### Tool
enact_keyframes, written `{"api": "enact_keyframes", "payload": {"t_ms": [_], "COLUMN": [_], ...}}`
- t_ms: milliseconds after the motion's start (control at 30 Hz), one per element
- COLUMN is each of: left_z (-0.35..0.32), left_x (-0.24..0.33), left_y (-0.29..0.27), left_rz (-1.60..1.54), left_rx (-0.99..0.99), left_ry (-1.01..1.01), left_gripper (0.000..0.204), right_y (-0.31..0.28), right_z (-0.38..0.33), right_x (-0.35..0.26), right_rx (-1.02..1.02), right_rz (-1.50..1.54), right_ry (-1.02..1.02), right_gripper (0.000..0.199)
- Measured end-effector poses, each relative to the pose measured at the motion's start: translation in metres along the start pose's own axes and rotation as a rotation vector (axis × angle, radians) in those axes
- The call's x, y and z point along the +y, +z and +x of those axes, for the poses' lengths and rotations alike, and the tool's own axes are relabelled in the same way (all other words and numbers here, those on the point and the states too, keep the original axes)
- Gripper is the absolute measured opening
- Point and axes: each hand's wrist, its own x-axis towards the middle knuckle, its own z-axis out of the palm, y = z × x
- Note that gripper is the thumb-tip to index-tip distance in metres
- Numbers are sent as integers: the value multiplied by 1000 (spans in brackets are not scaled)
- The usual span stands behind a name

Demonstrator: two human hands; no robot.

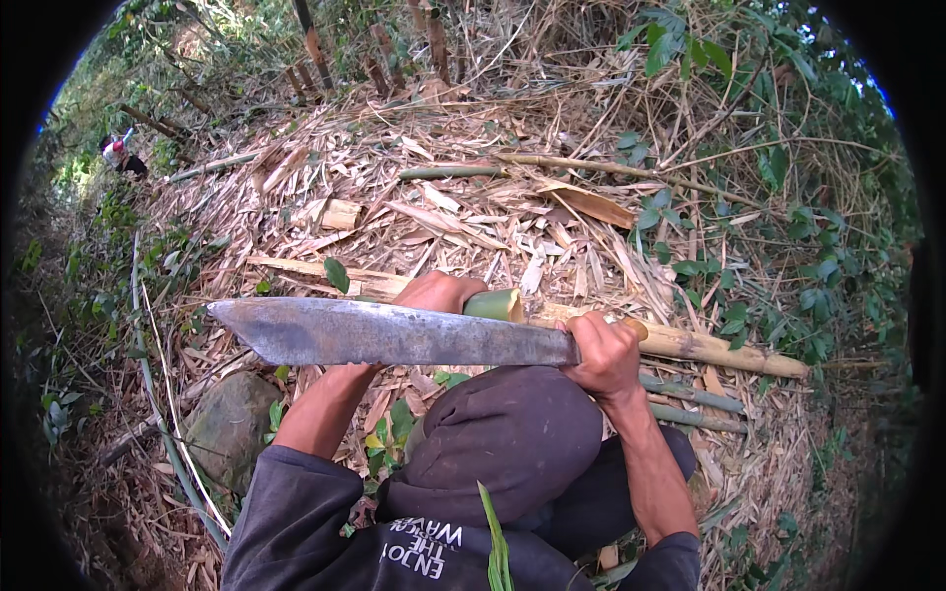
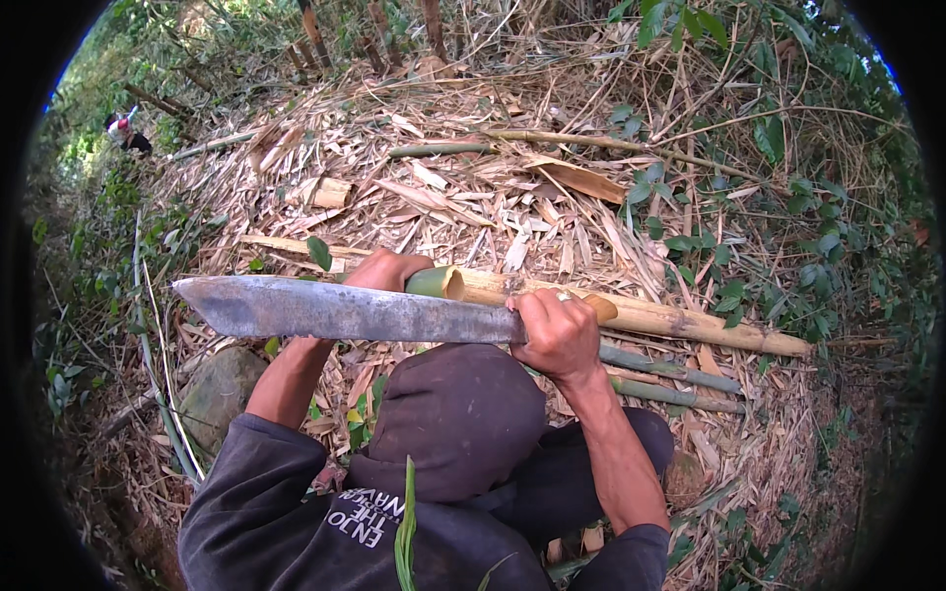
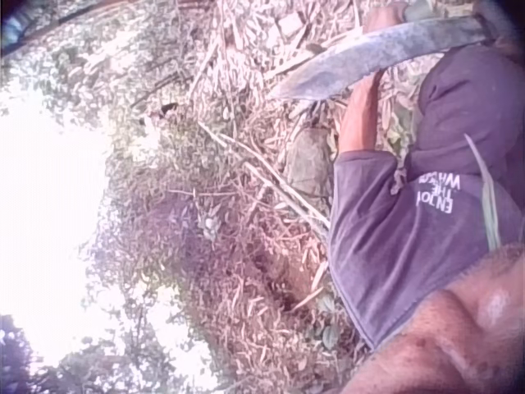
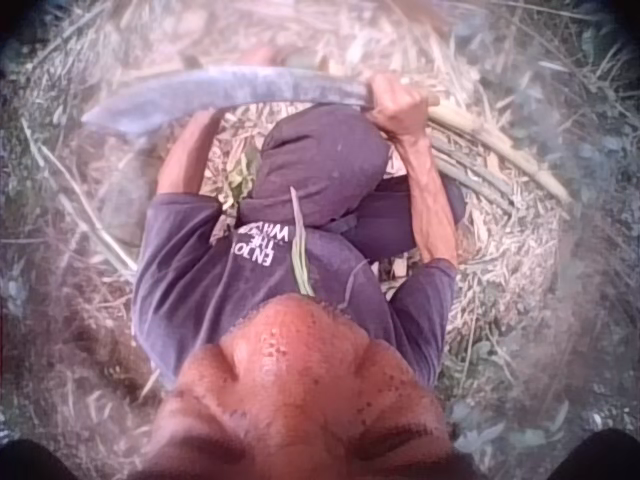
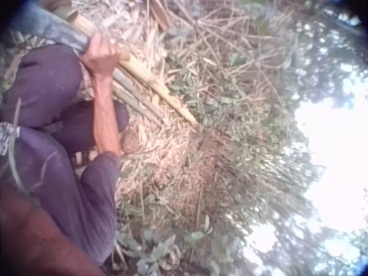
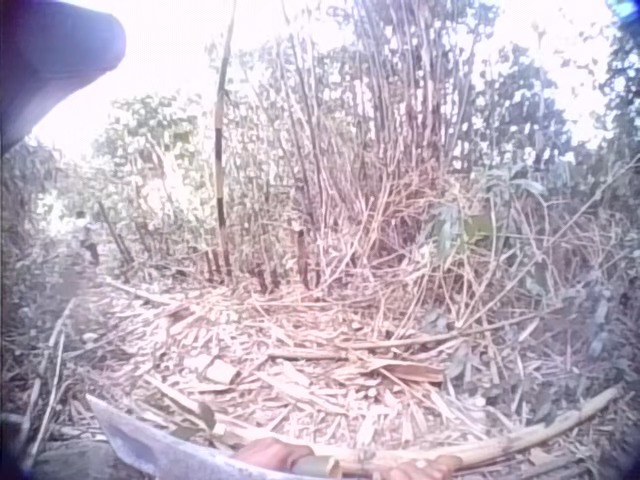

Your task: The person sits on the forest floor and uses a machete to chop a long bamboo stalk into smaller sections. They repeatedly strike the bamboo to sever it and then place the cut pieces on the ground.

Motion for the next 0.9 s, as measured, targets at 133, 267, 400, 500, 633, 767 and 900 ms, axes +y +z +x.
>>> {"api": "enact_keyframes", "payload": {"t_ms": [133, 267, 400, 500, 633, 767, 900], "left_z": [-1, -8, -17, -44, -122, -66, -32], "left_x": [1, 4, 4, 6, 37, 18, 28], "left_y": [-1, 2, 10, -1, -44, -57, -41], "left_rz": [19, 60, 39, -121, -75, 108, 82], "left_rx": [11, 83, 177, 137, 254, 405, 262], "left_ry": [-3, 7, 107, 12, 190, 99, 10], "left_gripper": [29, 26, 23, 22, 20, 36, 40], "right_y": [3, 2, -6, -11, -49, -41, -50], "right_z": [1, 1, -4, -6, -105, -99, -42], "right_x": [-1, -4, 2, -2, 61, 109, 62], "right_rx": [-2, -12, -32, -72, -260, 147, 286], "right_rz": [-19, -67, -41, -24, -226, -180, -42], "right_ry": [3, 21, 16, 28, 1065, 871, 688], "right_gripper": [16, 14, 14, 14, 8, 15, 15]}}
